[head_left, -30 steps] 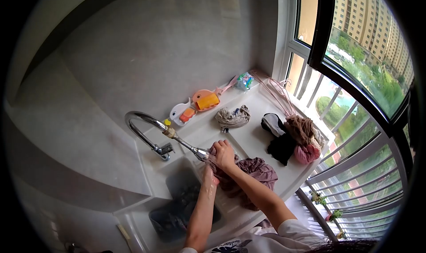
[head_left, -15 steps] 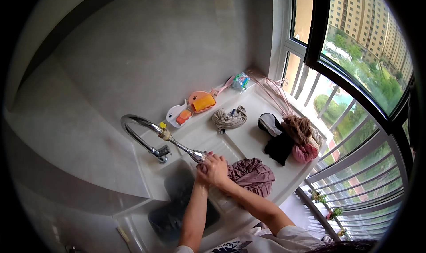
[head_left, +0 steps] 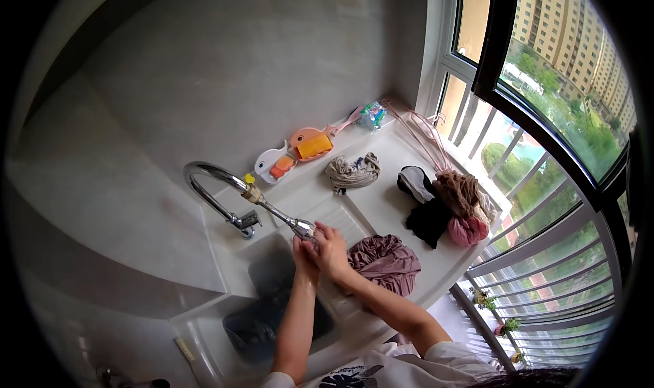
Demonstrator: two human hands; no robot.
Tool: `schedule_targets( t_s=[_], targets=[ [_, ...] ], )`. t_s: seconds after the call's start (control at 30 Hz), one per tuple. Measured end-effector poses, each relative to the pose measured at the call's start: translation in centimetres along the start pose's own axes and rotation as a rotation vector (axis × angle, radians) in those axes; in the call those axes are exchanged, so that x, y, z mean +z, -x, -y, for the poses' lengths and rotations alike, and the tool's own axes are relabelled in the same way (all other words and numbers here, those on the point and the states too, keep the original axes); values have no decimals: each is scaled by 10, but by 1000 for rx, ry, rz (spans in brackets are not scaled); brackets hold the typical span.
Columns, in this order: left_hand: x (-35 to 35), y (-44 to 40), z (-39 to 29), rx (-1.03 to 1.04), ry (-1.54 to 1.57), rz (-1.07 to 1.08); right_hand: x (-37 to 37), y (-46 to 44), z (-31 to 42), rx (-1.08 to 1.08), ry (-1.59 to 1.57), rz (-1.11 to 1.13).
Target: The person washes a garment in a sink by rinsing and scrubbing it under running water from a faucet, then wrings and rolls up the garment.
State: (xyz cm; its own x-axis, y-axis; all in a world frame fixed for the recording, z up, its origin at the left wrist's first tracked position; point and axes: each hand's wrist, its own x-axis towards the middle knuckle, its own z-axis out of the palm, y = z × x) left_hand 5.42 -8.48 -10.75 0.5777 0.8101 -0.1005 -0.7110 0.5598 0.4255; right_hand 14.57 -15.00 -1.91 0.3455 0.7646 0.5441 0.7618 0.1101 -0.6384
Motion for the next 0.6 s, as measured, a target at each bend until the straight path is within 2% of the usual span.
schedule_targets(
  t_s=[0.03, 0.07, 0.13, 0.17, 0.2, 0.27, 0.3, 0.37, 0.4, 0.47, 0.5, 0.53, 0.6],
  targets=[
    [-5, 0, 0, -20, 22, 90, -10, 20, 25, -122, 69, 32],
    [9, 7, -1, -41, 53, 54, -19, 29, 42, -249, 134, 65],
    [23, 12, 5, -51, 39, -67, -20, 30, 40, -350, 121, 149],
    [29, 12, 8, -69, 22, -127, -6, 19, 22, -256, 94, 171],
    [35, 7, 10, -91, 6, -164, 2, 1, 3, -252, 8, 59],
    [39, 0, 12, -137, -3, -191, -5, -27, 2, 22, 45, 153],
    [38, -1, 11, -154, 3, -182, -7, -24, 5, 26, 49, 151],
    [33, 2, 8, -125, 8, -123, -8, -20, 13, -26, 104, -7],
    [33, 5, 8, -94, 17, -100, -15, -10, 26, -173, 77, -67],
    [32, 14, 9, -20, 31, -95, -32, 14, 49, -383, -61, 132],
    [33, 12, 12, 2, 30, -114, -25, 20, 43, -422, -38, 196],
    [30, 8, 17, -10, 17, -112, -20, 13, 32, -426, -41, 200],
    [24, 1, 22, -33, -17, -111, -10, -15, 3, -258, -20, 53]
  ],
)
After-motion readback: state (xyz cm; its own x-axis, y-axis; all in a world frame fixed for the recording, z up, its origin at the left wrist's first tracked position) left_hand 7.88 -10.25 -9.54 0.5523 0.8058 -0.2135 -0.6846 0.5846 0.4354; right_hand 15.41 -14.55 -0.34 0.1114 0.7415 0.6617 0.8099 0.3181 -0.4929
